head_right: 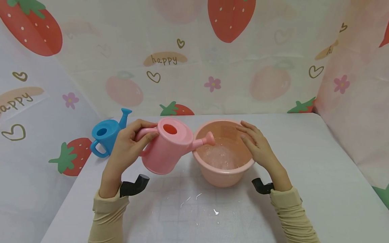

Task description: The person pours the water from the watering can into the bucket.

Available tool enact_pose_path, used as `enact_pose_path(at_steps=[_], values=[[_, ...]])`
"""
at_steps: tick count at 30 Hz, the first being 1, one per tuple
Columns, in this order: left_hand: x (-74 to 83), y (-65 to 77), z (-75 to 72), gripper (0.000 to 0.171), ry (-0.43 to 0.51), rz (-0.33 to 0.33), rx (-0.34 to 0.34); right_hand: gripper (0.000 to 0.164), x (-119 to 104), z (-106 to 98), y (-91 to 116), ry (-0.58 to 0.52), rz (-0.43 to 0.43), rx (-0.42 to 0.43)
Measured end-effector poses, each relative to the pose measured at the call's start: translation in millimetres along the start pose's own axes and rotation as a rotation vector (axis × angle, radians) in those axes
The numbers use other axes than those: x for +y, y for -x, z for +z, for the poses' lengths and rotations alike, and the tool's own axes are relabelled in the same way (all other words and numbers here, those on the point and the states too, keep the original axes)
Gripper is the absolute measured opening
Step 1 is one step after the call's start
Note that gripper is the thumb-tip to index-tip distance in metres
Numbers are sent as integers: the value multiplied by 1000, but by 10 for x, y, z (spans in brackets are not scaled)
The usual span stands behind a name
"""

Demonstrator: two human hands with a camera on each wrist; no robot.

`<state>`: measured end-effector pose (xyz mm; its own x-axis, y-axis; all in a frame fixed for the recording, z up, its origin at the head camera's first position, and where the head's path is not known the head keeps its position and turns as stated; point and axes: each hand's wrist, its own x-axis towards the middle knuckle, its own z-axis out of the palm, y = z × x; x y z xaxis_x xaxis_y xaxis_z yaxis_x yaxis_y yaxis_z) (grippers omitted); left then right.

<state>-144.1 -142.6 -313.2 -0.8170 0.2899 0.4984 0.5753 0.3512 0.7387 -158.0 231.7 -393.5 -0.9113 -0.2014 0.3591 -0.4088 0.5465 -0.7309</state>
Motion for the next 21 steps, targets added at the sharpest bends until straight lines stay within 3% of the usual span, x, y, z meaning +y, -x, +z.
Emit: enact_pose_path(at_steps=[21], values=[[-21,-4,1,25,17,-34,4,36,4,-3,4,-9,5,0]])
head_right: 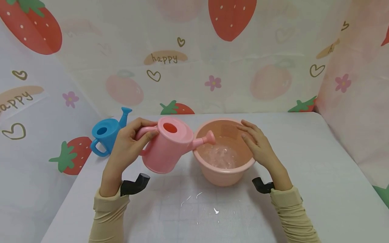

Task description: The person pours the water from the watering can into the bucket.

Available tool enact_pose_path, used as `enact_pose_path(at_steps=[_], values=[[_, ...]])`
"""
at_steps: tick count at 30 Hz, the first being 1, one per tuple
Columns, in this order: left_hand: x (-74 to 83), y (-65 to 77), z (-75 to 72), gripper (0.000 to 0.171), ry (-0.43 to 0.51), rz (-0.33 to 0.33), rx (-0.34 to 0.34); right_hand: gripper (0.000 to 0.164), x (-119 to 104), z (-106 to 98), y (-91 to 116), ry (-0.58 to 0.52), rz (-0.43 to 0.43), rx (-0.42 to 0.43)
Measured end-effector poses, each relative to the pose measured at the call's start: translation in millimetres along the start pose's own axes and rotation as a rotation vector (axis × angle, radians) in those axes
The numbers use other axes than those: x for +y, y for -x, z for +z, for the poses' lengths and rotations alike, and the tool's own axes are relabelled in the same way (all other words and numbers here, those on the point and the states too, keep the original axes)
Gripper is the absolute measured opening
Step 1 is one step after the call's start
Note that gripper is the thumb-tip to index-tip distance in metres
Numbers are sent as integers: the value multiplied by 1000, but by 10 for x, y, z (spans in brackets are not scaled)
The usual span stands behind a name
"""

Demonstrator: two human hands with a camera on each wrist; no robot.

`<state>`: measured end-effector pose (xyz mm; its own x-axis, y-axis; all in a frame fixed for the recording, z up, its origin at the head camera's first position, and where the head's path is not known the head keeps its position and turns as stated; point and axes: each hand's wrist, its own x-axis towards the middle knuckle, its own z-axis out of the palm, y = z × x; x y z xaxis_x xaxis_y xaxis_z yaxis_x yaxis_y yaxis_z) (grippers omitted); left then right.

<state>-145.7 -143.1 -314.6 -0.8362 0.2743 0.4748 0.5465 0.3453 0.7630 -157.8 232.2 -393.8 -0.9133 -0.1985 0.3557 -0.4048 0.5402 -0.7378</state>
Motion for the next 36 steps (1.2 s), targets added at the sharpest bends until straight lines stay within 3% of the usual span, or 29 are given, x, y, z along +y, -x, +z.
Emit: enact_pose_path(at_steps=[36], values=[[90,0,-5,26,-44,5,1,36,-27,-8,7,-27,2,0]])
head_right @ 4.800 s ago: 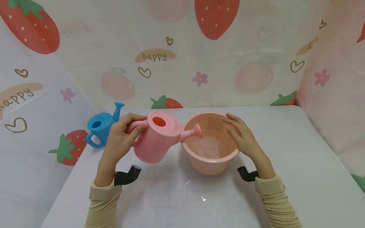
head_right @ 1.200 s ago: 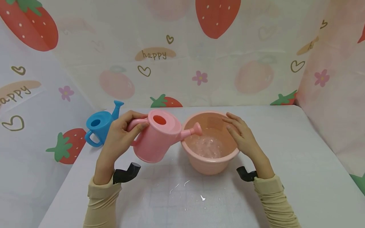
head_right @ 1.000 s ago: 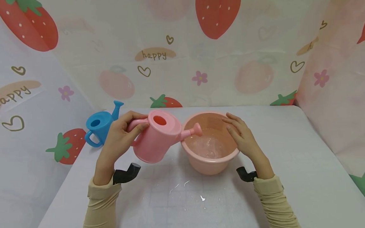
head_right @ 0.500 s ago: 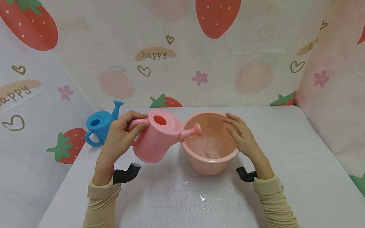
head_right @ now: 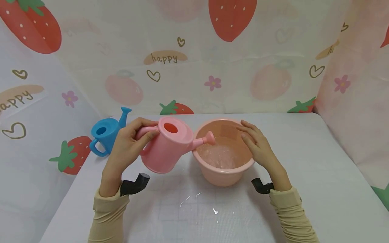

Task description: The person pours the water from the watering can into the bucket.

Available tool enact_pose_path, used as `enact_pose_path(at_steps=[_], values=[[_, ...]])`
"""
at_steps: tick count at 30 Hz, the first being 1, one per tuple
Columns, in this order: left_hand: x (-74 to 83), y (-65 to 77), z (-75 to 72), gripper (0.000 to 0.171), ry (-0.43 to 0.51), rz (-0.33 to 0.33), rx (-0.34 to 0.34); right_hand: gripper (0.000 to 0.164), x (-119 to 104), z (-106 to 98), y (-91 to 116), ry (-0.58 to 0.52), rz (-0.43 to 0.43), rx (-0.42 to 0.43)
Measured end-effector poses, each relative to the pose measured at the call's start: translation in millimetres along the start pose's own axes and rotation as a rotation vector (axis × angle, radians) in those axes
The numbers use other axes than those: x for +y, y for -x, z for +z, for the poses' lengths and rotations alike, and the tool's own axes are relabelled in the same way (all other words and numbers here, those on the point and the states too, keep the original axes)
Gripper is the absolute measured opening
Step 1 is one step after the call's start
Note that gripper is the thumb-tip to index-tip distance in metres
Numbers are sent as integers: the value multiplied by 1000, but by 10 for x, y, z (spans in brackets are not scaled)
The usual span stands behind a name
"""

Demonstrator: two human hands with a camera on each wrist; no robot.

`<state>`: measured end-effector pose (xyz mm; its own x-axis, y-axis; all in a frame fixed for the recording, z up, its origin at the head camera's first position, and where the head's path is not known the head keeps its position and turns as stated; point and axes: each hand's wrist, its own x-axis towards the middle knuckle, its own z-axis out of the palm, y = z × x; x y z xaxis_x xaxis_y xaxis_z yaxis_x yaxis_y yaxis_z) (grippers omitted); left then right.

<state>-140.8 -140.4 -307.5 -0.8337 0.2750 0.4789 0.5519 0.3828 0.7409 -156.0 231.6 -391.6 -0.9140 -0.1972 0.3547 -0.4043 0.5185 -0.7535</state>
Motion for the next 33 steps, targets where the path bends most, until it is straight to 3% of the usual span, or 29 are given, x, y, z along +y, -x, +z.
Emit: enact_pose_path(at_steps=[33], values=[[-39,-12,-3,27,8,-10,-9,35,29,14,-11,-3,-20,9]])
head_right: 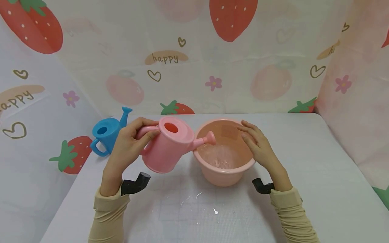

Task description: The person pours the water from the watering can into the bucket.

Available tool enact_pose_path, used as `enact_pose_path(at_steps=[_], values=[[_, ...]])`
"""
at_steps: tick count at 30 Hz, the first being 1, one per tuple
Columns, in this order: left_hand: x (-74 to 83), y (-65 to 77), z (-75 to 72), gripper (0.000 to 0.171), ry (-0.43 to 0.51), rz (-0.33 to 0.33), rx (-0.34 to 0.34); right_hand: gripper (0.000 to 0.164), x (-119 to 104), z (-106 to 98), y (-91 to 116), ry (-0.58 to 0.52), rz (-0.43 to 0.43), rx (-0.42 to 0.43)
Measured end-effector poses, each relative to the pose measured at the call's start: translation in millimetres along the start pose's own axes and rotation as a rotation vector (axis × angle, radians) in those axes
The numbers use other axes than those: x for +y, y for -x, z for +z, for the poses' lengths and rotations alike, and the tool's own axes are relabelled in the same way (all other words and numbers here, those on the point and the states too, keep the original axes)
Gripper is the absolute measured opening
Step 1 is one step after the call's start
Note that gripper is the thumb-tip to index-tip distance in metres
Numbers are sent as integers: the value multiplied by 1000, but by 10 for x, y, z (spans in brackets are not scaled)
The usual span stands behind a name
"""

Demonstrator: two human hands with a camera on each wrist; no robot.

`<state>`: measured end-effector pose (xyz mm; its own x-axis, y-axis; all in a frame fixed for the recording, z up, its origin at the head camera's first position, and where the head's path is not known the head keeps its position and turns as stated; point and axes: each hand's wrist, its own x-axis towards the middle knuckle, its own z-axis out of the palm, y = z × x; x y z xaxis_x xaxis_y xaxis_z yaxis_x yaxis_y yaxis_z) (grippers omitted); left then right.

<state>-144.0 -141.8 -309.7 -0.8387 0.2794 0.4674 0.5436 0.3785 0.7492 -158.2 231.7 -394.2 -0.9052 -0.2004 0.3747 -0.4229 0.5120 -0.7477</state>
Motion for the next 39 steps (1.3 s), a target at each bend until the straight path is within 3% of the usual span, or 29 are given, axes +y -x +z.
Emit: enact_pose_path(at_steps=[39], values=[[-9,-9,-1,24,17,5,5,34,28,5,1,-4,13,9]])
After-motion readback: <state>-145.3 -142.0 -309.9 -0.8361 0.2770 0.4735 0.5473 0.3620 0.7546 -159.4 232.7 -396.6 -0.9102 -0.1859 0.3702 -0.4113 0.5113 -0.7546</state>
